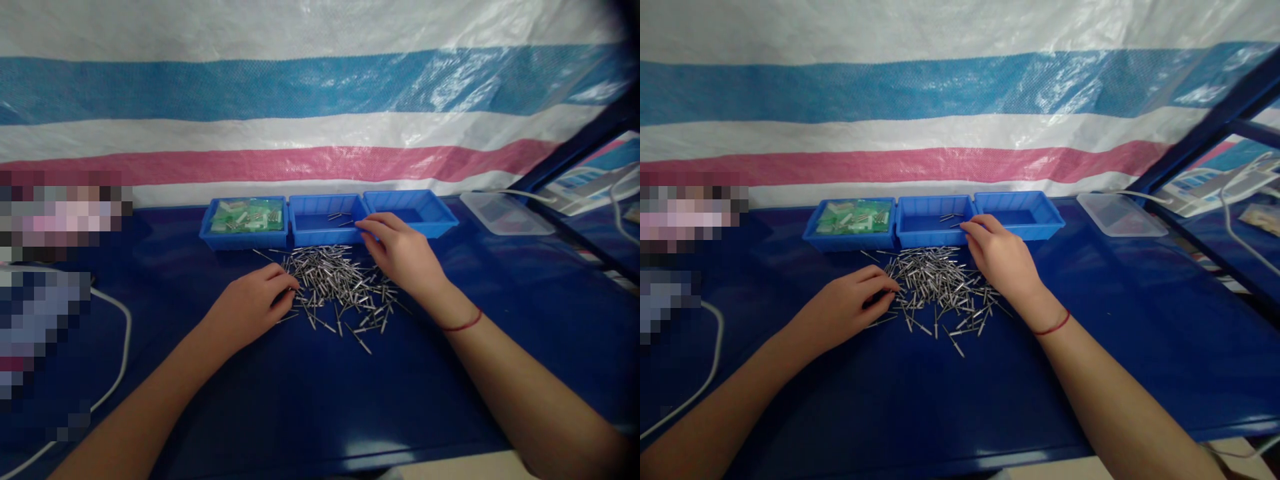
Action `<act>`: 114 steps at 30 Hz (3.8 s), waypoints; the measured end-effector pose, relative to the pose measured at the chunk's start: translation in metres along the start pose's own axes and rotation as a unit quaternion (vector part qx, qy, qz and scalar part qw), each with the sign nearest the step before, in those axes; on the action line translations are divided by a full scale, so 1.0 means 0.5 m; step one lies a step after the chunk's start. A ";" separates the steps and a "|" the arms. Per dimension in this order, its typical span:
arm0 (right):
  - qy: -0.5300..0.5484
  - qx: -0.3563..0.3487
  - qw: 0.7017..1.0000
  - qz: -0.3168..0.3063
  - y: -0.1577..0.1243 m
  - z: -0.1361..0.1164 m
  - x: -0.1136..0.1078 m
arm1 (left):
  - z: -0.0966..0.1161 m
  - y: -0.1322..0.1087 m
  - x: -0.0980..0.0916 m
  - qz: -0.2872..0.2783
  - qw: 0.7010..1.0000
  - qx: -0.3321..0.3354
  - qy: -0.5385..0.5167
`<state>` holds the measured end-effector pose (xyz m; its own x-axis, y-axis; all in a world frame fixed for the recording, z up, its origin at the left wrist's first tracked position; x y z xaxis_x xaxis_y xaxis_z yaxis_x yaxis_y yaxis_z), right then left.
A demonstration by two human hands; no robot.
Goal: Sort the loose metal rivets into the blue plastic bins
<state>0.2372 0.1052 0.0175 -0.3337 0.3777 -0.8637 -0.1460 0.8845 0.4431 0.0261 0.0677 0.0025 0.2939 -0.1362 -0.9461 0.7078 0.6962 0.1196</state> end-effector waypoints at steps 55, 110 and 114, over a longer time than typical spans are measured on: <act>0.140 -0.187 0.972 0.014 -0.100 -0.198 0.025 | -0.005 -0.002 0.003 0.029 0.996 -0.056 0.063; 0.267 -0.073 0.959 0.053 -0.085 -0.155 -0.009 | 0.018 0.000 -0.002 0.192 0.929 -0.104 -0.299; 0.274 -0.069 0.957 0.071 -0.081 -0.149 -0.015 | 0.014 0.000 -0.006 0.196 0.938 -0.101 -0.269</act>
<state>0.1762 0.0460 0.0241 -0.7920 0.2579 -0.5534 -0.1711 0.7764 0.6066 0.0299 0.0631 0.0076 0.8260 -0.1394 -0.5461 0.3574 0.8788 0.3162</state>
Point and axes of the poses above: each hand's wrist, its own y-axis towards the middle knuckle, its own x-axis out of the palm, z = x × y, the point moved 7 cm from there along y, towards the middle knuckle, and after that the axes turned 7 degrees about x, right-handed, at the moved point
